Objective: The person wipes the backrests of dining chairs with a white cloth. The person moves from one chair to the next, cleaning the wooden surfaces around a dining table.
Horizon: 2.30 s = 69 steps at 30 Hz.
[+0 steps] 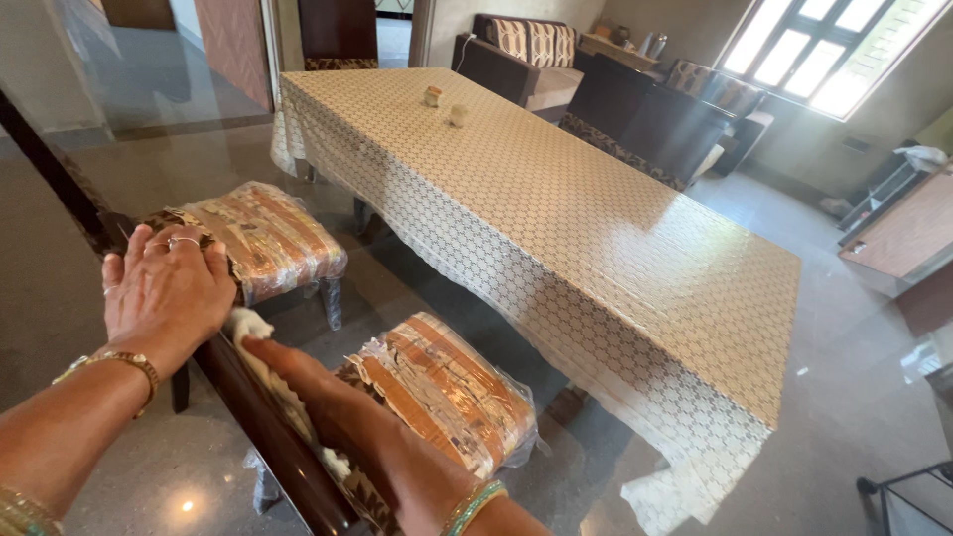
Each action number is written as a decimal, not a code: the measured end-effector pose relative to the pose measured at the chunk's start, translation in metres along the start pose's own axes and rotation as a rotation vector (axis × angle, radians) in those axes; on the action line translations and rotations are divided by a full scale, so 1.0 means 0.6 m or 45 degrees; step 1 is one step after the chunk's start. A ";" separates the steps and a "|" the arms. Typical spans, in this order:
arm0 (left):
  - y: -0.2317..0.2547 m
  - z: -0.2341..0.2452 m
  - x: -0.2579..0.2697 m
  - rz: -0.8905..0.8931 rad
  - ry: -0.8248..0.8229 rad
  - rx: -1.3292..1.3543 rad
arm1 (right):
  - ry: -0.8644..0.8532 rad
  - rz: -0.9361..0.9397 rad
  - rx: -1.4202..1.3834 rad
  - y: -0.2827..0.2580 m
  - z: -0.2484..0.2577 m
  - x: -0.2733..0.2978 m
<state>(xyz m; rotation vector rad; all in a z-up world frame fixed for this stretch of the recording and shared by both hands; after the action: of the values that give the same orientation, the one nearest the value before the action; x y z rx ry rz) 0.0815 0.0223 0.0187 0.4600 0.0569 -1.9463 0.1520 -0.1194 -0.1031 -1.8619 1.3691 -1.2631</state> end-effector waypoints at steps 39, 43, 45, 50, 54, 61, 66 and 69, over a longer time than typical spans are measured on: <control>-0.049 0.164 0.125 -0.077 0.435 0.393 | 0.466 0.466 2.329 -0.096 -0.242 0.199; -0.072 0.114 0.142 0.146 0.187 0.445 | 0.528 0.857 1.773 -0.133 -0.191 0.146; -0.073 0.075 0.157 0.301 -0.057 0.437 | 0.543 0.871 1.436 -0.150 -0.171 0.133; -0.023 0.022 0.228 0.524 -0.680 0.752 | 0.674 0.328 0.853 -0.160 -0.147 0.168; 0.028 0.045 0.263 0.718 -0.781 1.030 | 0.744 0.449 0.891 -0.184 -0.162 0.183; 0.110 -0.026 0.247 0.781 -0.923 2.305 | 0.811 0.657 1.325 -0.178 -0.200 0.190; 0.120 -0.102 0.209 0.682 -1.042 2.746 | 1.001 0.634 1.496 -0.180 -0.191 0.214; 0.098 -0.115 0.201 0.869 -1.034 2.375 | 0.942 0.620 1.477 -0.184 -0.156 0.190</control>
<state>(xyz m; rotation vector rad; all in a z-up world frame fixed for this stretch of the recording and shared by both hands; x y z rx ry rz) 0.1127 -0.0906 -0.0767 0.6206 -2.1988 -0.8370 0.1260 -0.1727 0.0715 -0.2632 0.8921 -1.9201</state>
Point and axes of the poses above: each hand's wrist, its own x-axis away from the middle knuckle, its own z-axis out of the back of the hand, y = z × x, the point moved 8 cm from there along -x, towards the middle knuckle, and after that the axes turned 11 degrees about -x, right-handed, at the moved point
